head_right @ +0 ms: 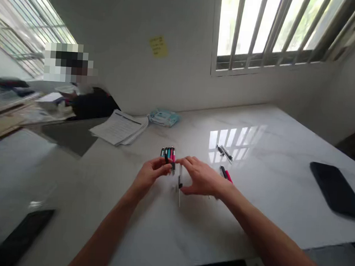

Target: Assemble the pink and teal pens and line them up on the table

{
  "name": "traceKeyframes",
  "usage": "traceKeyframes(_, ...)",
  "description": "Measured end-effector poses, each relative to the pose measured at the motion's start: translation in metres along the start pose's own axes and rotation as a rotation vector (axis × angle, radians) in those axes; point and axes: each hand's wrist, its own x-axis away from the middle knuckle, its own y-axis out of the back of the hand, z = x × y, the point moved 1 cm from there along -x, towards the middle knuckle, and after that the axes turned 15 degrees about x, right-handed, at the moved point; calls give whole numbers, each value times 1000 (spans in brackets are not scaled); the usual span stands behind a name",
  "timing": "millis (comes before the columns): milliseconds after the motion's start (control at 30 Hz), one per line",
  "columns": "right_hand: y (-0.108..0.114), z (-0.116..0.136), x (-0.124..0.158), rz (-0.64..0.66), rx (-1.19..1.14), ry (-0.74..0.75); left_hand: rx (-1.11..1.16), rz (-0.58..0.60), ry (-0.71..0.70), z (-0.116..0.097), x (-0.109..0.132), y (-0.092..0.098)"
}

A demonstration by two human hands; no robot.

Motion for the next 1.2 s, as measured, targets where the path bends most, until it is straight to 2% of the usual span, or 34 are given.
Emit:
traceKeyframes(133,3,8,-2,-106,-64,29,-18,79,46,1,4,-6)
traceKeyframes(267,-1,14,-3,-154,-97,73,-5,159,60,3,4,-5)
traceKeyframes(400,-7,12,-4,-224,-117,63,40,147,55,7,3,-2)
traceKeyframes(500,-11,5,-5,-298,-114,-23,43,88,-12,4,2,-3)
traceKeyframes(567,-16,3,-6,-284,-69,-63,40,26,-103,-1,1,-3)
traceKeyframes(667,-26,4,-6,-173,2,-70,45,-65,-266,-8,1,-3)
traceKeyframes(767,-36,8,-6,-83,13,-58,54,-112,-340,-9,0,-3)
traceKeyframes(900,-45,12,-7,-40,-12,-29,34,-116,-330,-6,-2,-3)
traceKeyframes(1000,-44,12,-8,-64,-43,-27,-37,-125,-317,-3,-3,-1)
traceKeyframes(1200,-25,1,-9,-212,-261,-232,-223,-77,-250,2,-2,1)
